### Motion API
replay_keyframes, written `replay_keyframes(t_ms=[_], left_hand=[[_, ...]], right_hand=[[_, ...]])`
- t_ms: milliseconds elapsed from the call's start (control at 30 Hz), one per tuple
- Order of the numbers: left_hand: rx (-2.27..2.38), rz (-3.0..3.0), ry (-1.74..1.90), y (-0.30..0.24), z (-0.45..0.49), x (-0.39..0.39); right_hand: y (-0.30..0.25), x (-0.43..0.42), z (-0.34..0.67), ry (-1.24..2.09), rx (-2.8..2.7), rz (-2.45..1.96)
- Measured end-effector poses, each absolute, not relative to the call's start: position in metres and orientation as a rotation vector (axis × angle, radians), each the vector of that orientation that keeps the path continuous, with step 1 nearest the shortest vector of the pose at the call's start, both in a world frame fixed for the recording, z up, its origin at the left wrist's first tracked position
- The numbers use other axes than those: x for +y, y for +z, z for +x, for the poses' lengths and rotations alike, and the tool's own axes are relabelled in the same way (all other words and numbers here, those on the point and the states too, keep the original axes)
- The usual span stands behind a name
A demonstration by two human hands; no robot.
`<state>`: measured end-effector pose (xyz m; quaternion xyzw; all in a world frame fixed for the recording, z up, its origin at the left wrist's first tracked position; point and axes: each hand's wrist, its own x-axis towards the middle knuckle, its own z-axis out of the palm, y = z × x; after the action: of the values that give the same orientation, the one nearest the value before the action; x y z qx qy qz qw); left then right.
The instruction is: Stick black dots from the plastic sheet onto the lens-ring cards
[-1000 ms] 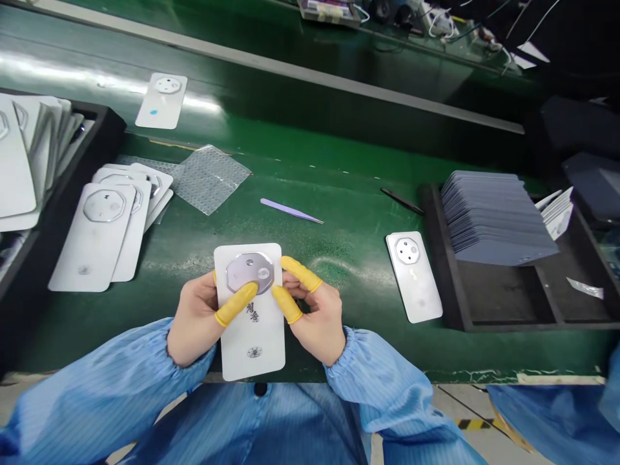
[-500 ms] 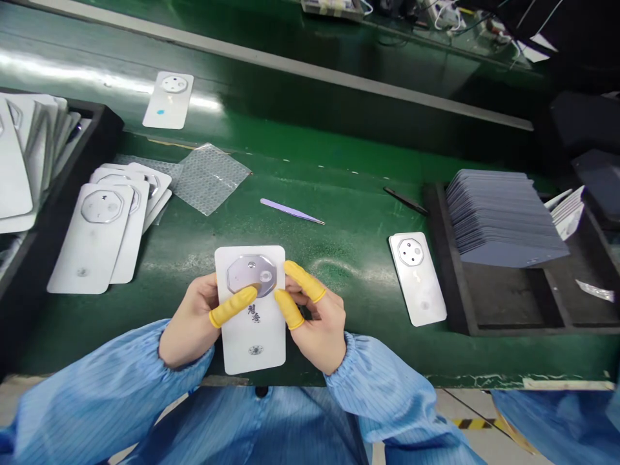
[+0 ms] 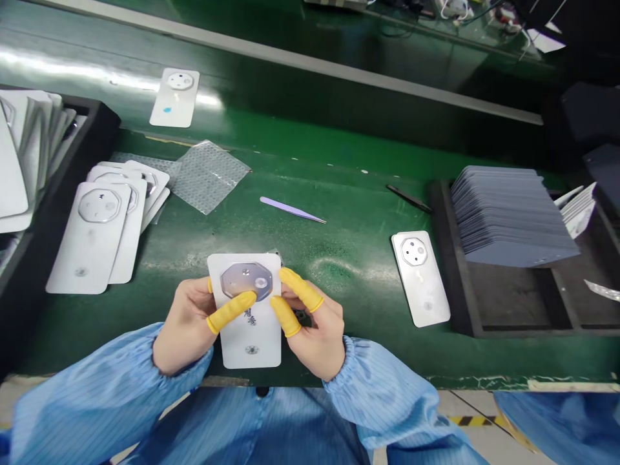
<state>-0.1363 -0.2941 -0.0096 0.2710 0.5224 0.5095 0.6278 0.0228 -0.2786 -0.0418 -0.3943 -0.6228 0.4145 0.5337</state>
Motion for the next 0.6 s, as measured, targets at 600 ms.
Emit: replay_keyframes(t_ms=[600], left_hand=[[1.708,0.905,1.428,0.002,-0.225,-0.273]], right_hand=[[-0.057,-0.259,0.034,0.622,-2.147,-1.175]])
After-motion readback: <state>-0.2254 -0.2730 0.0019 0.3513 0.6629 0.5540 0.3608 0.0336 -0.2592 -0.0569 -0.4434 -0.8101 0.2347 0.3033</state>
